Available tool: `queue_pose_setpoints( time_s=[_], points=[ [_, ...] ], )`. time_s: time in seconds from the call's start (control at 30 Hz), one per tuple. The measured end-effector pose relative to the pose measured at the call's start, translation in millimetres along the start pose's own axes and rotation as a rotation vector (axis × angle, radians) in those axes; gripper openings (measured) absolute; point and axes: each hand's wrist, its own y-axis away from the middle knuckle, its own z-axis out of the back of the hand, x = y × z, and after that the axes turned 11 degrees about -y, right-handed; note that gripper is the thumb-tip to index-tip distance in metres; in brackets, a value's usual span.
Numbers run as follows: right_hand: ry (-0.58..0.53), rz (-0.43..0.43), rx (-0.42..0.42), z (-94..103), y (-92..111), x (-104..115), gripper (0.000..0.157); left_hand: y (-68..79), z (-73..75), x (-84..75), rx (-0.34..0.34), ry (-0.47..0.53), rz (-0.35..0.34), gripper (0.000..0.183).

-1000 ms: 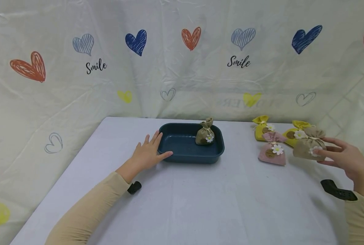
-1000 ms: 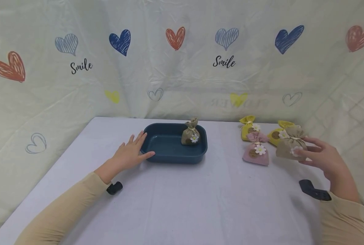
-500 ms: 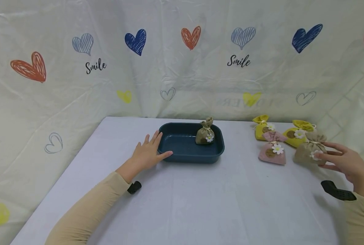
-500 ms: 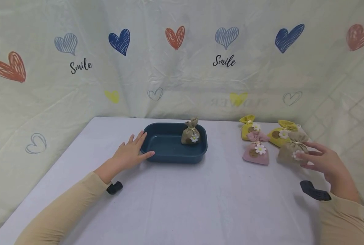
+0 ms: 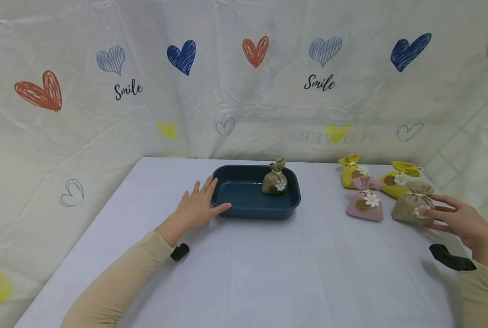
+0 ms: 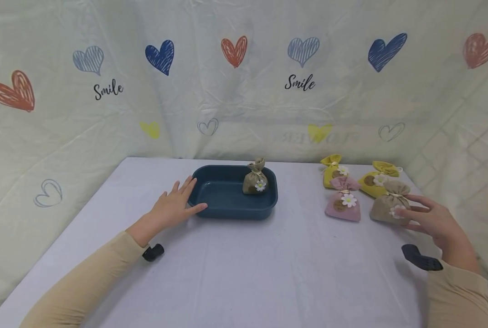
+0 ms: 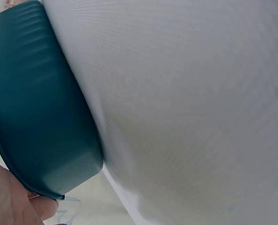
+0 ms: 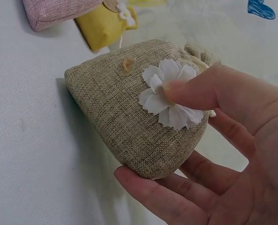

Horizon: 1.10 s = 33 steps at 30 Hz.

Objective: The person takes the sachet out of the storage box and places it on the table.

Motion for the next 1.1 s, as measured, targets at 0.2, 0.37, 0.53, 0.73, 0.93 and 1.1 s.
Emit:
queue_pose_setpoints(
  time_s=[0.2, 0.37, 0.53, 0.73, 0.93, 1.1],
  points=[
    [0.030, -0.002, 0.021, -1.2, -0.8, -4.2, 0.090, -0.5, -1.2, -0.6, 0.000, -0.008, -0.001, 0.101],
    [0.021, -0.015, 0.041, 1.0, -1.6, -9.6, 0.092, 0.2, -1.3, -1.0, 0.002, -0.010, -0.001, 0.102],
    [0.032, -0.031, 0.054, 4.6, -2.9, -14.6, 0.095, -0.6, -1.4, -0.4, -0.002, -0.010, -0.002, 0.102],
    [0.040, -0.043, 0.073, 8.6, -4.1, -16.7, 0.096, -0.5, -0.3, -0.3, -0.003, -0.012, -0.005, 0.102],
    [0.072, -0.055, 0.082, 8.9, -3.1, -15.2, 0.095, -1.8, -0.3, 0.4, -0.004, -0.010, -0.005, 0.102],
    [0.089, -0.065, 0.102, 10.9, -1.7, -13.4, 0.095, -2.3, -1.5, 1.2, -0.001, -0.010, -0.002, 0.103]
  ],
)
